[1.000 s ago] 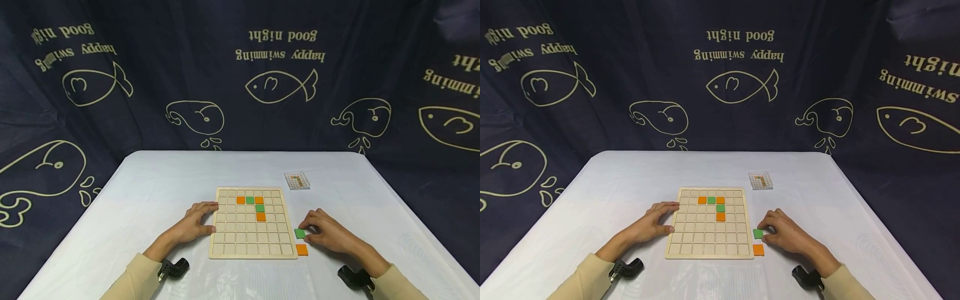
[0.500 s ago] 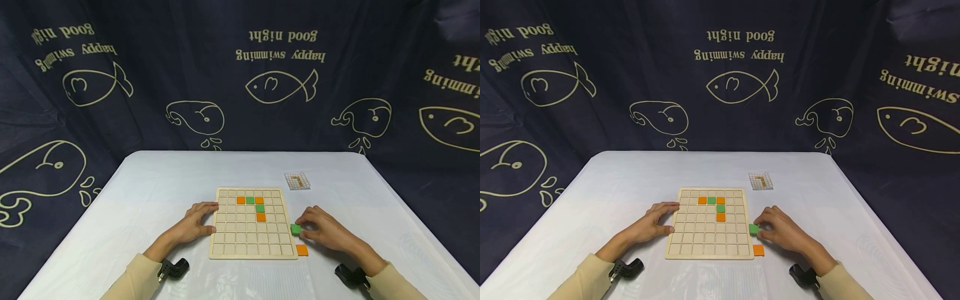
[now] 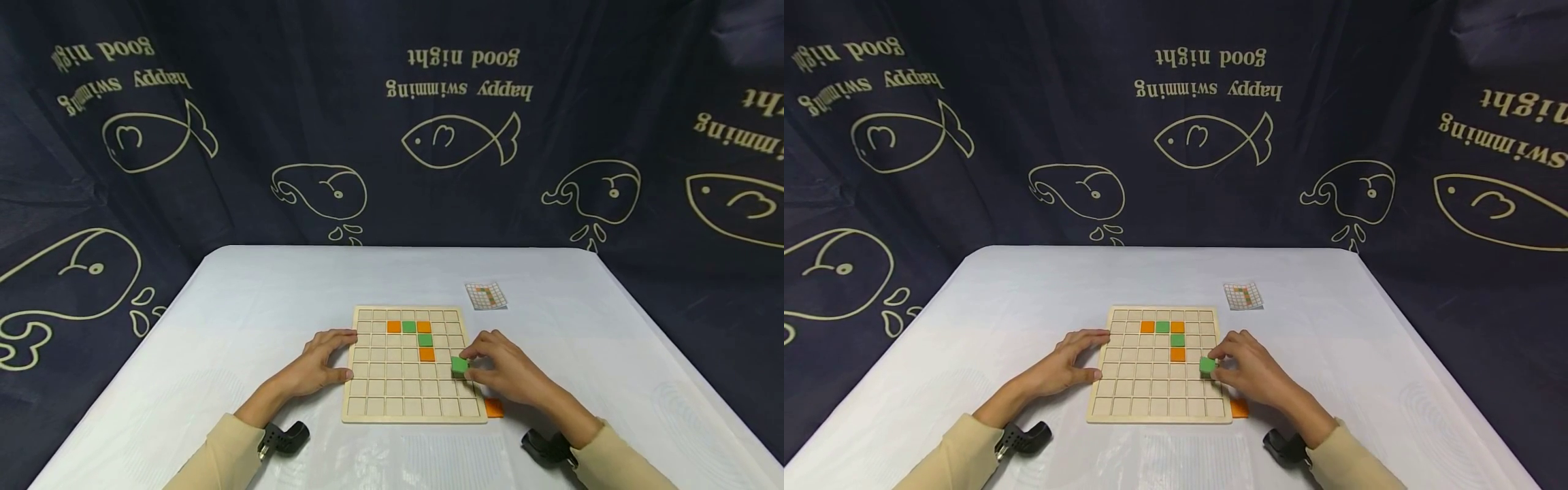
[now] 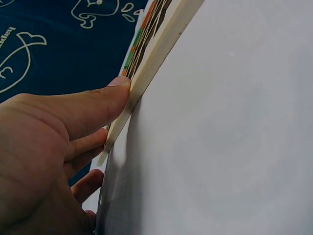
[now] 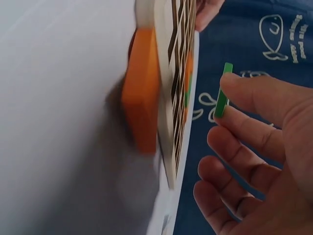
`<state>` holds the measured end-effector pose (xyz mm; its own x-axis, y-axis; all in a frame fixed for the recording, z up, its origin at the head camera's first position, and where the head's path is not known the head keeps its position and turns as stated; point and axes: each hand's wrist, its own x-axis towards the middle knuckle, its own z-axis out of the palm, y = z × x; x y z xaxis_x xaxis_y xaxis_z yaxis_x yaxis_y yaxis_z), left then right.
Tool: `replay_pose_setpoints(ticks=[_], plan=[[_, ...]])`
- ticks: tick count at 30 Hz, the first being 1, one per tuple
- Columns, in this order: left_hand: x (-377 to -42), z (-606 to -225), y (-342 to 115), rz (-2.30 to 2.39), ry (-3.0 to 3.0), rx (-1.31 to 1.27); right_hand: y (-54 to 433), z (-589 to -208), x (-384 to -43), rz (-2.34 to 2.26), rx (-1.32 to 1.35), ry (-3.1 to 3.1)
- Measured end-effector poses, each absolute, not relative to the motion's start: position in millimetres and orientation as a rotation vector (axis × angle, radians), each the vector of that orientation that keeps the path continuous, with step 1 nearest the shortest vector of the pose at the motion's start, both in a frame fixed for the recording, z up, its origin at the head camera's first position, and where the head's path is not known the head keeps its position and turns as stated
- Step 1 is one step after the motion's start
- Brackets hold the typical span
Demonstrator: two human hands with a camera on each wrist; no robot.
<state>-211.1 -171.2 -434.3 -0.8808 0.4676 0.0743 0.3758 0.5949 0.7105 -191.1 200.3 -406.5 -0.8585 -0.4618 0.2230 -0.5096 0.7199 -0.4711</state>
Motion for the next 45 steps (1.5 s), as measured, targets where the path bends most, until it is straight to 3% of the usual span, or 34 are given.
replay_pose_setpoints(ticks=[22,45], plan=[[-212.5,-435.8,-170.8,1.162,2.709,0.757,159.3,-410.4,-189.9,0.804,0.813,-2.817],[-212.0,-434.8,-171.2,1.16,2.695,0.704,148.7,-417.5,-196.8,0.629,0.868,-2.794]])
